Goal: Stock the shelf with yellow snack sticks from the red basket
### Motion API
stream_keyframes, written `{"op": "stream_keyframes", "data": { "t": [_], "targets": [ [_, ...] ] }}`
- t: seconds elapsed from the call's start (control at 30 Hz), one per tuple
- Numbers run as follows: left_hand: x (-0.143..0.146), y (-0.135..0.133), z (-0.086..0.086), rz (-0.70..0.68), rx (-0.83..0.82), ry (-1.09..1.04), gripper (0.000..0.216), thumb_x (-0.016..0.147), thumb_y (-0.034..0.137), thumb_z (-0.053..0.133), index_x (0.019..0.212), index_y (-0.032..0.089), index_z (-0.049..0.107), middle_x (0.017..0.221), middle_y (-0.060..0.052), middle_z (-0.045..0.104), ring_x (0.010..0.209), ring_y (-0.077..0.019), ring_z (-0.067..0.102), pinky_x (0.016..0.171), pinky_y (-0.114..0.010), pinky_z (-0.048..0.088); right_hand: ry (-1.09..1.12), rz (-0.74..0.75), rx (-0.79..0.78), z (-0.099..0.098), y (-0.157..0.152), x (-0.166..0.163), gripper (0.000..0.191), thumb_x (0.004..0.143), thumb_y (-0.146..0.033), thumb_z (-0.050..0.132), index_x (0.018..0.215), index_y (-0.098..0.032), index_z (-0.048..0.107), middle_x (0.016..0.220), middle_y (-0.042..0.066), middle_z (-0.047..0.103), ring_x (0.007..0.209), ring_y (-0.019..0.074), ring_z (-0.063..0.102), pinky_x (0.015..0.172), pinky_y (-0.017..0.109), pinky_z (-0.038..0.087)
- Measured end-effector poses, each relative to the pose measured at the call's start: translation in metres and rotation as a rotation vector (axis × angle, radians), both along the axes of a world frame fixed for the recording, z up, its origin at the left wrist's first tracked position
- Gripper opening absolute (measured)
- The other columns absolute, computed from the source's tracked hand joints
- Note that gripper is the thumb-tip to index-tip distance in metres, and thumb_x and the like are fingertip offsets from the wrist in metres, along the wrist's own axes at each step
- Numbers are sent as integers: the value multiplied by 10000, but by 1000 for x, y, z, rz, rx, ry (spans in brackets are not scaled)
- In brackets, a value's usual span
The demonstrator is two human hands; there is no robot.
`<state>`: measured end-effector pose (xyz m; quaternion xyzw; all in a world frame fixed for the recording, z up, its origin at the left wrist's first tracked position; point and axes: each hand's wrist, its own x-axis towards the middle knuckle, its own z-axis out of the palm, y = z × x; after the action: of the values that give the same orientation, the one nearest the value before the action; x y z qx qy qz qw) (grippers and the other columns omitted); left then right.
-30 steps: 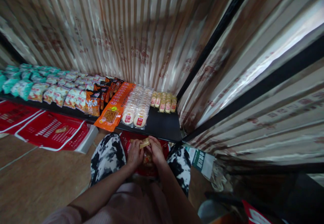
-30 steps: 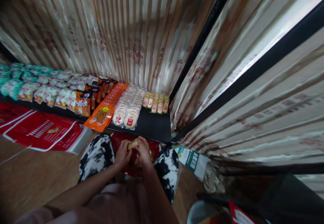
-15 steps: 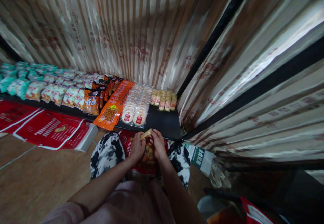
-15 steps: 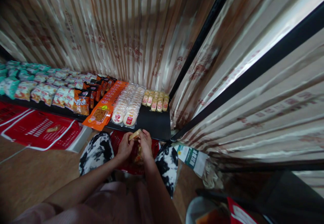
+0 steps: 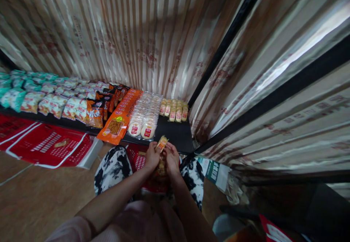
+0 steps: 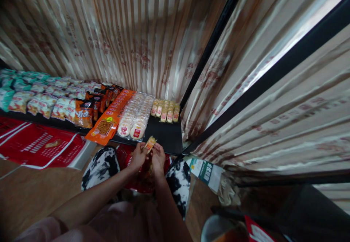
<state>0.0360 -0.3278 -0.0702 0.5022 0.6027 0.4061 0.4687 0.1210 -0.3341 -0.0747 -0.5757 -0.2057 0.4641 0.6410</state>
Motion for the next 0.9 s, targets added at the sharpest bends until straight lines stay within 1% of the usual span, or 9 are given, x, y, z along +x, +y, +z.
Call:
{"op": "stream_keyframes", "data": {
  "t": [0.1, 0.27, 0.4, 0.5, 0.6, 0.73, 0.9],
  "targets": [
    [4, 4, 4, -15, 8, 53, 123, 850, 236, 450, 948, 184, 504, 896, -49, 655, 776, -145, 619, 719, -275, 475, -30, 15, 13, 0, 1, 4, 322, 608, -243, 628, 927, -199, 626, 914, 45, 690, 785, 173, 638, 645, 258, 486],
    [9, 8, 10, -64, 29, 148, 118, 839, 225, 457, 924, 197, 535, 869, -21, 643, 771, -136, 598, 727, -264, 466, -99, -5, 9, -2, 5, 12, 323, 628, -242, 609, 948, -214, 638, 889, 34, 689, 734, 163, 629, 624, 251, 483],
    [10, 12, 15, -76, 91, 230, 145, 819, 221, 474, 913, 172, 573, 911, -49, 612, 844, -153, 571, 797, -283, 446, -135, -15, 18, -3, 7, 16, 333, 638, -242, 599, 966, -210, 645, 880, 32, 687, 738, 160, 621, 644, 249, 479],
    [10, 14, 23, -65, 111, 326, 172, 803, 213, 492, 920, 154, 603, 943, -79, 578, 874, -174, 551, 820, -297, 435, -152, -18, 25, -3, 9, 17, 350, 637, -244, 600, 982, -204, 646, 882, 33, 684, 748, 158, 617, 665, 249, 480],
    [12, 16, 32, -66, 76, 395, 174, 798, 196, 495, 916, 152, 614, 947, -80, 568, 885, -177, 548, 820, -289, 429, -180, -18, 30, -3, 11, 17, 377, 638, -256, 600, 1009, -201, 640, 889, 32, 678, 754, 154, 616, 673, 249, 482],
    [15, 20, 41, -102, 11, 453, 197, 815, 187, 469, 949, 158, 611, 957, -71, 586, 910, -170, 557, 826, -267, 419, -224, -8, 41, -6, 16, 17, 424, 649, -288, 595, 1060, -189, 620, 920, 42, 669, 752, 152, 619, 656, 247, 486],
    [20, 28, 47, -111, -23, 416, 232, 822, 186, 461, 995, 151, 611, 1010, -91, 600, 930, -178, 572, 822, -264, 424, -215, 8, 38, -9, 25, 19, 437, 661, -284, 552, 1086, -192, 596, 958, 53, 652, 706, 141, 616, 631, 250, 499]
  ]
}}
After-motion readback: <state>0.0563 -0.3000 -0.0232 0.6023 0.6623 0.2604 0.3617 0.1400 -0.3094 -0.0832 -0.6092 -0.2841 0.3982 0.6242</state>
